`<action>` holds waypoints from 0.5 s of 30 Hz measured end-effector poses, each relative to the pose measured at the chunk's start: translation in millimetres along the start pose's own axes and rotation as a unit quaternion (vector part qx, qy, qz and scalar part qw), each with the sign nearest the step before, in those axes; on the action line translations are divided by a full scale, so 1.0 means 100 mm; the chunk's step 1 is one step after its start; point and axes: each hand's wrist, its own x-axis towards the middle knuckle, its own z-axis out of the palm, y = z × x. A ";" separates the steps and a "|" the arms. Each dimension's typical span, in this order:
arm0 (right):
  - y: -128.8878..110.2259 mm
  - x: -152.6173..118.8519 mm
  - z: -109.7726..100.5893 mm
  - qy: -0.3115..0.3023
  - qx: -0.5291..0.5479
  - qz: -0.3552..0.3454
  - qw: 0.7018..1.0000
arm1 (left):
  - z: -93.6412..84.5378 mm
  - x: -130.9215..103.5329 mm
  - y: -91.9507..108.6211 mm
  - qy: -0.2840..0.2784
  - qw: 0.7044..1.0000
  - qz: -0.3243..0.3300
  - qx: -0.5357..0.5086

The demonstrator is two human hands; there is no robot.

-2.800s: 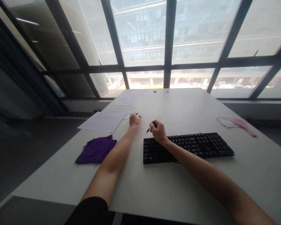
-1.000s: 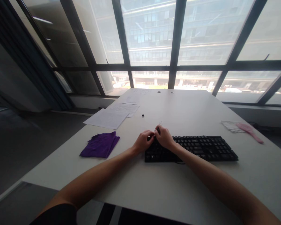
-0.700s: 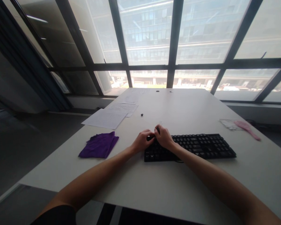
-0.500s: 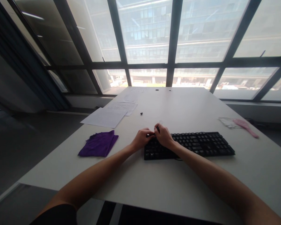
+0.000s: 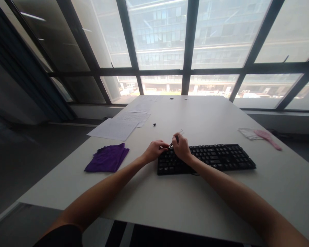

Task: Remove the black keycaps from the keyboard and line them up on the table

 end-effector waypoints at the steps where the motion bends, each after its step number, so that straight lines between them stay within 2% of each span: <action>1: 0.02 0.02 0.00 0.013 0.022 0.022 0.999 | -0.01 0.00 0.01 -0.003 1.000 -0.001 0.003; 4: 0.05 0.07 0.02 0.030 0.083 0.060 0.994 | 0.00 0.00 0.02 -0.002 0.999 0.019 0.030; 10: 0.05 0.07 -0.01 0.037 0.115 0.057 0.991 | 0.03 -0.03 0.01 0.005 0.996 0.057 0.065; 12: 0.05 0.05 -0.01 0.020 0.093 0.036 0.995 | 0.03 -0.02 0.01 0.003 0.997 0.051 0.062; 15: 0.05 0.03 0.01 0.013 0.042 -0.037 0.998 | 0.03 -0.01 0.00 0.016 0.999 0.028 0.040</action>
